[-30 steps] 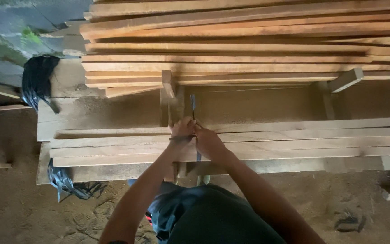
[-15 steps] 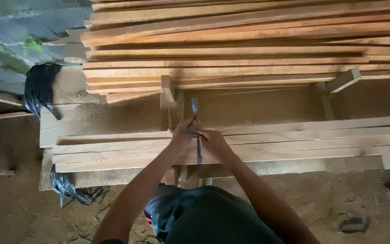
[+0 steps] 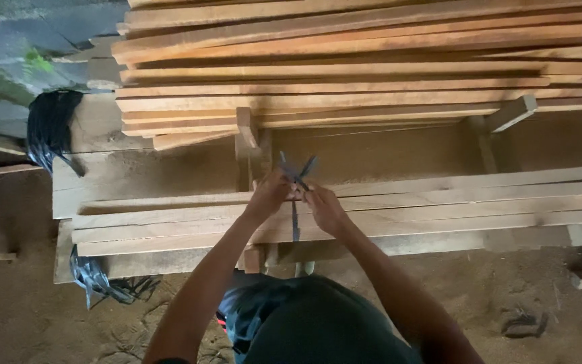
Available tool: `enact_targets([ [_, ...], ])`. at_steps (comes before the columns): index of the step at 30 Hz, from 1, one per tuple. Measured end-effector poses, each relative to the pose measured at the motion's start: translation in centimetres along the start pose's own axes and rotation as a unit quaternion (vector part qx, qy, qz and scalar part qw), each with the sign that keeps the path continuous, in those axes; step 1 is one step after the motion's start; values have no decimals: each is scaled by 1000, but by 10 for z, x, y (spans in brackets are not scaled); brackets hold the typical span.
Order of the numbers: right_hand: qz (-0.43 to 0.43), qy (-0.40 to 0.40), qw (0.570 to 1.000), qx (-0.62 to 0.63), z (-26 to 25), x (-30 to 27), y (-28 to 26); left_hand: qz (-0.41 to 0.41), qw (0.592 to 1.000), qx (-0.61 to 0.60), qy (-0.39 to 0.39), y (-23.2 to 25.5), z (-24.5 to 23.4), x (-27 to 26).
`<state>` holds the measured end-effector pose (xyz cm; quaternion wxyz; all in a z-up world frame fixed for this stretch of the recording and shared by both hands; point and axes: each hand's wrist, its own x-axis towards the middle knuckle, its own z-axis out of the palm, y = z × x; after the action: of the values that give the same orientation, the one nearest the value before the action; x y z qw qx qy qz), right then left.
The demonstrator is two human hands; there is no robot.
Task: Bundling wood planks together using rubber strips.
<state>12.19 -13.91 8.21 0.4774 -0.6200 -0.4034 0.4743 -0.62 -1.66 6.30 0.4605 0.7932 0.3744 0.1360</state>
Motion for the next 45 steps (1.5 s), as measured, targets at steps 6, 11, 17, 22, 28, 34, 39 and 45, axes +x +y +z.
enact_targets([
  [6, 18, -33, 993, -110, -12, 36, 16, 27, 999, -46, -3, -80, 28, 22],
  [11, 43, -51, 977, -200, 10, 75, 28, 20, 999, 25, -39, -58, 12, 13],
  [17, -2, 6, 988, -157, 31, 127, 46, 239, 970, 46, 28, -87, 17, 19],
  [22, -52, 72, 996, -26, 32, 124, 41, 218, 974, 64, 19, -76, 19, 15],
  [28, -154, 121, 943, -271, 17, 73, 56, 100, 989, 74, -82, -25, -2, 10],
  [34, -220, 79, 908, -348, 15, 61, 117, 305, 948, 13, 86, -63, 18, 14],
  [39, -293, 132, 849, -419, 17, 54, 96, 333, 926, 51, 171, -84, 36, 17],
  [45, -260, 148, 876, -379, 16, 57, 109, 122, 989, 68, 49, -67, 20, 17],
])
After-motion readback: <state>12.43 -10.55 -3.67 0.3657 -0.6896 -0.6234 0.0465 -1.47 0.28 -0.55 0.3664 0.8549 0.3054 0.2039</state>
